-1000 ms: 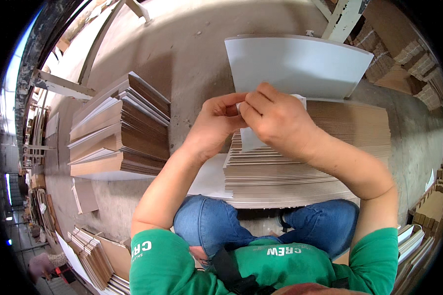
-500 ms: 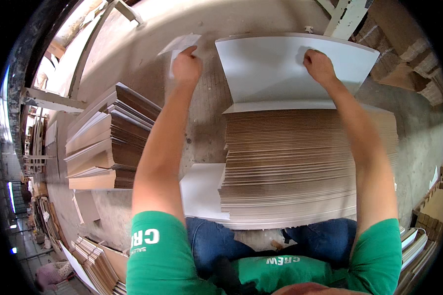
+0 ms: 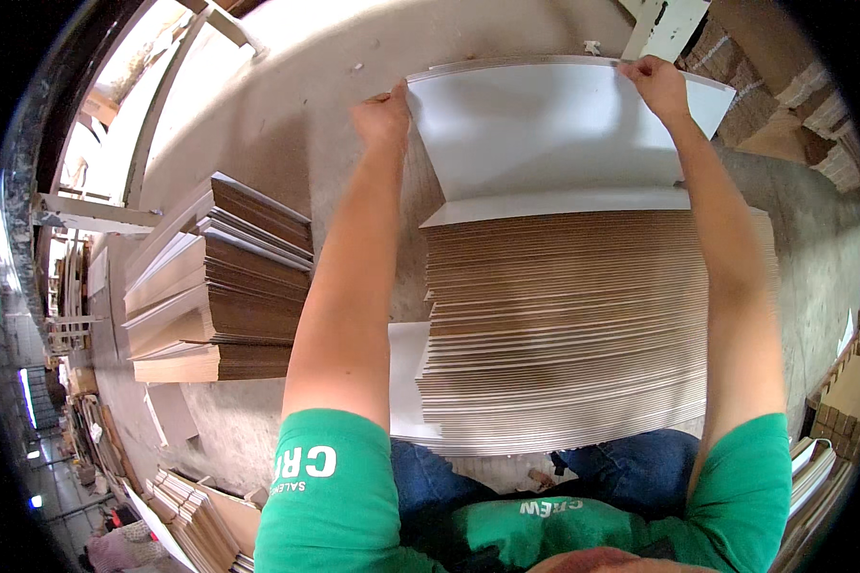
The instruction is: The person sits on the floor in a workshop and repeatedly applies small adhesive stickers to the edges of white rectangular panels. They peel each sticker from a backing sheet and press it onto the panel, then place the panel on a growing stack.
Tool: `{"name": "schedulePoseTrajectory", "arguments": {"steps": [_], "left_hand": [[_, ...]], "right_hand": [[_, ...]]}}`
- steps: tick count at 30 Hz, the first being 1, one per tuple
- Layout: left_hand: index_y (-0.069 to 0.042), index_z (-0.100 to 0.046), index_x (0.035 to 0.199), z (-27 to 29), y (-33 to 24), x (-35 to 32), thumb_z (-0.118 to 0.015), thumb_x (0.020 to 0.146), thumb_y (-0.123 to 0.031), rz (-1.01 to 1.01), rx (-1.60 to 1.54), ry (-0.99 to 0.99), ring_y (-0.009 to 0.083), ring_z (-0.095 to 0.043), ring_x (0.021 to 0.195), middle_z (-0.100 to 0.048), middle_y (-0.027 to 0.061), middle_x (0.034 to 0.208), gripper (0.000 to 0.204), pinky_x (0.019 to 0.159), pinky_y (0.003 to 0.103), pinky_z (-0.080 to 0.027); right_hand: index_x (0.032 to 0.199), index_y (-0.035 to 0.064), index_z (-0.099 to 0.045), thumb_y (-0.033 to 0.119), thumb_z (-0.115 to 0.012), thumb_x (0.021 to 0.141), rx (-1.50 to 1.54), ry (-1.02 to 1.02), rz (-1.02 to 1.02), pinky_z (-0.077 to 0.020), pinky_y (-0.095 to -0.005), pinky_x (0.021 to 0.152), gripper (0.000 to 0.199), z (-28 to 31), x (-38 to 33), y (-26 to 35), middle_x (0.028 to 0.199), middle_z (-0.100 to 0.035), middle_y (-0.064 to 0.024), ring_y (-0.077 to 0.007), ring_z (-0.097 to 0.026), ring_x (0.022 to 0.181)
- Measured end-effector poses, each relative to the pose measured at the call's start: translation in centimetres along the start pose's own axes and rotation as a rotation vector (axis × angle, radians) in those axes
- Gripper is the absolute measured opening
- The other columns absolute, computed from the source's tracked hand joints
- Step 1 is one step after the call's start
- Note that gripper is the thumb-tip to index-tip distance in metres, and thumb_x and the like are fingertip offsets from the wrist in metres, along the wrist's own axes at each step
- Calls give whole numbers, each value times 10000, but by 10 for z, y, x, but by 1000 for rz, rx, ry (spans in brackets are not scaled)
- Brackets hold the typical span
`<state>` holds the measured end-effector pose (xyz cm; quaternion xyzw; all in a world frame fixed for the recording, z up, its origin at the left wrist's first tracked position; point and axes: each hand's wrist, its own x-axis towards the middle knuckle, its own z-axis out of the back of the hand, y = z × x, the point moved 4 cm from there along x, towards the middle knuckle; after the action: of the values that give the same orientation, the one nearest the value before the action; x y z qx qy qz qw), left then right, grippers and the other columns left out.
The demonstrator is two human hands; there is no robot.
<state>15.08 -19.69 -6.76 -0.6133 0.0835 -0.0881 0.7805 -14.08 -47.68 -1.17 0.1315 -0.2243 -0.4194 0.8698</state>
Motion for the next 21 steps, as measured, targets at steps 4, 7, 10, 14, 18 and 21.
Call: {"name": "schedulePoseTrajectory", "arguments": {"steps": [4,7,10,14,18,21], "left_hand": [[53,-614,799,4,-11,-16,-675,683,-172,147,-154,115,196,-507,650,-579,134,758,260,608,333,-421],[46,-618,840,11,-13,-3,-671,665,-183,237,-1,271,215,-525,697,-583,154,795,293,636,341,-428],[17,-598,948,4,-17,-5,-709,657,-222,246,67,255,215,-536,822,-577,139,964,392,753,348,-409],[1,-587,1002,-8,12,22,-746,668,-259,82,-52,143,216,-530,884,-587,124,1010,452,809,371,-402],[56,-628,875,-11,1,-6,-703,688,-270,89,-31,53,227,-583,824,-622,157,907,384,719,328,-453],[58,-626,833,-7,-20,-22,-695,683,-237,137,-12,76,223,-576,794,-616,149,874,338,685,337,-450]], "right_hand": [[942,13,-566,202,-638,778,668,169,24,-451,-246,587,260,-4,-13,21,736,-616,-29,-73,-534,636],[953,39,-581,240,-630,746,791,214,66,-476,-324,636,294,-11,-9,29,733,-619,-131,-217,-603,680],[956,25,-548,138,-593,734,140,33,242,-480,-363,631,253,-25,-16,37,752,-612,-161,-287,-612,714],[933,18,-482,52,-536,719,-268,-36,309,-489,-429,680,224,-59,-26,47,764,-605,-192,-359,-599,741],[1003,31,-470,101,-557,747,-420,-139,357,-488,-433,709,280,-65,-24,17,855,-596,-183,-352,-581,835],[977,35,-498,337,-628,748,-363,-306,201,-484,-431,697,401,-24,-11,-13,863,-596,-153,-341,-580,843]]}}
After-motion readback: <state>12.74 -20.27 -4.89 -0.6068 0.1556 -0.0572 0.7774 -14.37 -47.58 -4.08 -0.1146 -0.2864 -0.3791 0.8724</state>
